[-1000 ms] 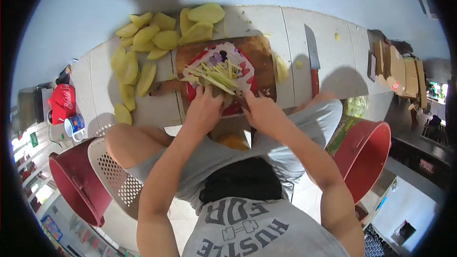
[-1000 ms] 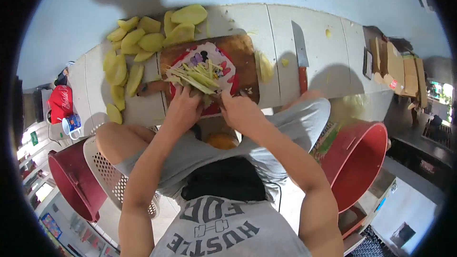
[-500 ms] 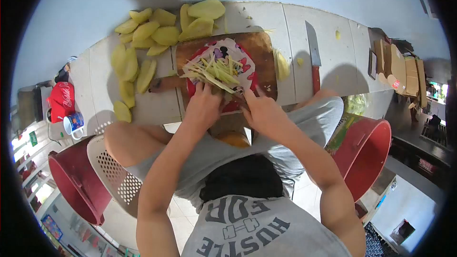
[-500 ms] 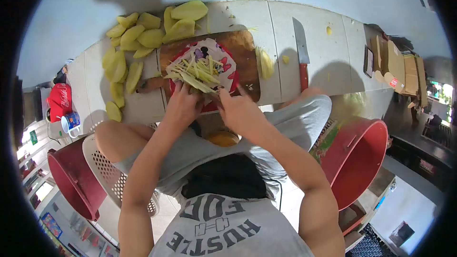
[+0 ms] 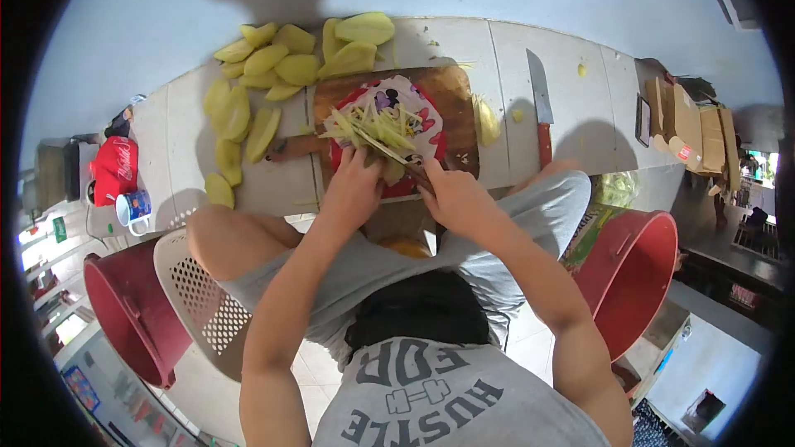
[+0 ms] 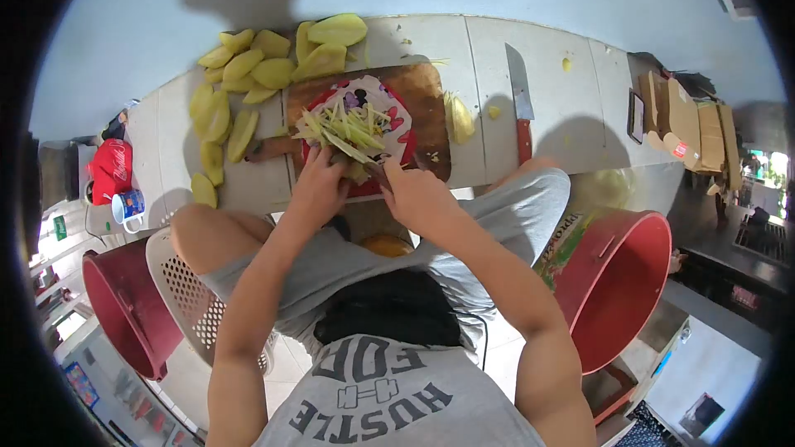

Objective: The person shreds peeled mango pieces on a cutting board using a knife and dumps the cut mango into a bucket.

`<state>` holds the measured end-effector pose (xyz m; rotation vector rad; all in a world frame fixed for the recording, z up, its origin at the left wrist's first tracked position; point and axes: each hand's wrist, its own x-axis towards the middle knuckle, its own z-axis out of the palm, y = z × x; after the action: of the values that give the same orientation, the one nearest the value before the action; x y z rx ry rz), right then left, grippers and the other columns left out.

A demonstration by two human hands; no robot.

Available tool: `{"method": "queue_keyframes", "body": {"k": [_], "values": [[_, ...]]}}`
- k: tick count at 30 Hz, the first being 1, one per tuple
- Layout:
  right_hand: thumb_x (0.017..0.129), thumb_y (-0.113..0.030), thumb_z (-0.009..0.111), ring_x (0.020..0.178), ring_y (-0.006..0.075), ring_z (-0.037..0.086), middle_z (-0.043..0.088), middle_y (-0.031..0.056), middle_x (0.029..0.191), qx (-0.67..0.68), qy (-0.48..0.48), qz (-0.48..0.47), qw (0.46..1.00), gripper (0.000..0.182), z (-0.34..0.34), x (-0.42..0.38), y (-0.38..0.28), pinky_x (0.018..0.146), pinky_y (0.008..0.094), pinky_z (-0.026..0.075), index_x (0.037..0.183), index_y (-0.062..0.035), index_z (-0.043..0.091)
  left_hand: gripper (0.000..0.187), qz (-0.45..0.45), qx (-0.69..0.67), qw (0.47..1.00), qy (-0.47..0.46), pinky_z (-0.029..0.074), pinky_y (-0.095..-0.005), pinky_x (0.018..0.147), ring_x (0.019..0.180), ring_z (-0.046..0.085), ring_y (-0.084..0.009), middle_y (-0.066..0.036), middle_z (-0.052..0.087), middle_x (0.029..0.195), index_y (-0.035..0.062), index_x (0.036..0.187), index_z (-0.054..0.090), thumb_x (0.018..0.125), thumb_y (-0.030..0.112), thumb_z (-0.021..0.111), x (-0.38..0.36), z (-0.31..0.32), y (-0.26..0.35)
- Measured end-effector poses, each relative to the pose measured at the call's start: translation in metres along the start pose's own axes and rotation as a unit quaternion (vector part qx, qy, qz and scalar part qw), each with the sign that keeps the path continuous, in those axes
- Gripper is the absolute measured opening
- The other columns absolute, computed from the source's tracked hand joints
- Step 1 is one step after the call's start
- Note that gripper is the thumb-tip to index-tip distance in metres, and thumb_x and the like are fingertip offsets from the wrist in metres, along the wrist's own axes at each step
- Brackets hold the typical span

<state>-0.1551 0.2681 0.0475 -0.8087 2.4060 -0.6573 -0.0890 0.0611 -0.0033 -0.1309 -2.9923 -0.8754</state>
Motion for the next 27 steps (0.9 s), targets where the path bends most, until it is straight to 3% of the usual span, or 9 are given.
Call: {"method": "queue_keyframes", "body": {"k": [3, 7, 10, 13, 15, 19, 21, 24, 27], "values": [[0.094, -0.015, 0.061, 0.076, 0.0484, 0.065, 0.065, 0.0267, 0.079, 0.015, 0.015, -0.012, 1.000, 0.026, -0.007, -0.007, -0.012, 0.066, 0.0569, 0.051, 0.108, -0.0004, 0.045, 0.035, 0.021, 0.001, 0.999, 0.043, 0.045, -0.0534, 0.104, 0.114, 0.051, -0.0480, -0.025, 0.057, 0.118, 0.0008, 0.108, 0.067, 0.074, 0.002, 0.070, -0.001, 0.006, -0.002], [0.095, -0.015, 0.061, 0.075, 0.0484, 0.065, 0.065, 0.0264, 0.078, 0.005, 0.018, -0.019, 1.000, 0.025, 0.011, -0.007, 0.000, 0.066, 0.0569, 0.051, 0.107, -0.0005, 0.046, 0.035, -0.005, -0.038, 0.999, 0.025, 0.043, -0.0536, 0.106, 0.118, 0.050, -0.0493, -0.026, 0.056, 0.122, 0.0004, 0.108, 0.067, 0.073, 0.000, 0.069, 0.000, 0.006, -0.003], [0.094, -0.017, 0.061, 0.072, 0.0437, 0.068, 0.066, 0.0235, 0.074, -0.047, 0.037, -0.035, 0.998, 0.025, 0.017, 0.003, 0.009, 0.067, 0.0533, 0.055, 0.108, -0.0006, 0.047, 0.037, 0.010, -0.009, 1.000, 0.016, 0.044, -0.0503, 0.106, 0.120, 0.048, -0.0467, -0.026, 0.055, 0.125, -0.0005, 0.110, 0.067, 0.073, 0.002, 0.070, 0.006, -0.001, -0.002], [0.094, -0.017, 0.061, 0.069, 0.0442, 0.067, 0.066, 0.0236, 0.074, -0.057, 0.013, 0.000, 0.998, 0.025, 0.003, -0.002, -0.011, 0.064, 0.0533, 0.055, 0.106, -0.0004, 0.047, 0.039, 0.016, -0.027, 0.999, 0.032, 0.044, -0.0502, 0.106, 0.119, 0.049, -0.0459, -0.025, 0.056, 0.123, 0.0004, 0.111, 0.067, 0.072, 0.002, 0.070, 0.005, 0.004, -0.004], [0.093, -0.018, 0.062, 0.069, 0.0450, 0.067, 0.066, 0.0241, 0.074, -0.029, 0.030, -0.025, 0.999, 0.025, 0.001, -0.010, -0.016, 0.063, 0.0539, 0.054, 0.104, -0.0009, 0.046, 0.028, 0.032, -0.014, 0.996, 0.079, 0.045, -0.0509, 0.103, 0.117, 0.052, -0.0457, -0.024, 0.059, 0.118, -0.0001, 0.099, 0.069, 0.070, 0.000, 0.070, 0.001, 0.009, -0.003], [0.093, -0.018, 0.062, 0.070, 0.0458, 0.067, 0.066, 0.0246, 0.074, -0.019, 0.027, 0.000, 0.999, 0.026, 0.014, 0.001, 0.012, 0.064, 0.0547, 0.054, 0.104, -0.0006, 0.047, 0.025, -0.018, -0.030, 0.999, 0.041, 0.046, -0.0507, 0.101, 0.116, 0.052, -0.0452, -0.023, 0.059, 0.116, 0.0001, 0.095, 0.070, 0.070, 0.000, 0.070, 0.008, 0.002, -0.002], [0.093, -0.017, 0.063, 0.071, 0.0453, 0.067, 0.066, 0.0247, 0.073, -0.042, 0.017, -0.003, 0.999, 0.026, 0.011, -0.008, -0.003, 0.064, 0.0542, 0.054, 0.105, -0.0006, 0.046, 0.034, -0.011, -0.003, 1.000, -0.008, 0.044, -0.0484, 0.105, 0.119, 0.049, -0.0438, -0.023, 0.056, 0.118, -0.0028, 0.105, 0.067, 0.072, 0.002, 0.070, 0.000, 0.005, -0.003], [0.092, -0.016, 0.063, 0.070, 0.0448, 0.067, 0.065, 0.0245, 0.073, -0.038, 0.031, -0.007, 0.999, 0.026, 0.000, -0.014, -0.020, 0.065, 0.0537, 0.054, 0.104, -0.0006, 0.046, 0.032, 0.013, -0.009, 0.998, 0.057, 0.045, -0.0479, 0.104, 0.117, 0.050, -0.0433, -0.023, 0.056, 0.115, -0.0018, 0.103, 0.068, 0.071, 0.001, 0.069, 0.000, 0.010, -0.004], [0.092, -0.016, 0.063, 0.070, 0.0450, 0.067, 0.065, 0.0243, 0.072, -0.010, 0.032, 0.008, 0.999, 0.026, 0.018, -0.010, 0.007, 0.065, 0.0537, 0.055, 0.104, -0.0003, 0.046, 0.031, -0.017, -0.035, 0.999, 0.019, 0.045, -0.0482, 0.104, 0.116, 0.051, -0.0437, -0.024, 0.057, 0.116, -0.0028, 0.102, 0.068, 0.071, 0.001, 0.069, 0.000, 0.004, 0.001]]}}
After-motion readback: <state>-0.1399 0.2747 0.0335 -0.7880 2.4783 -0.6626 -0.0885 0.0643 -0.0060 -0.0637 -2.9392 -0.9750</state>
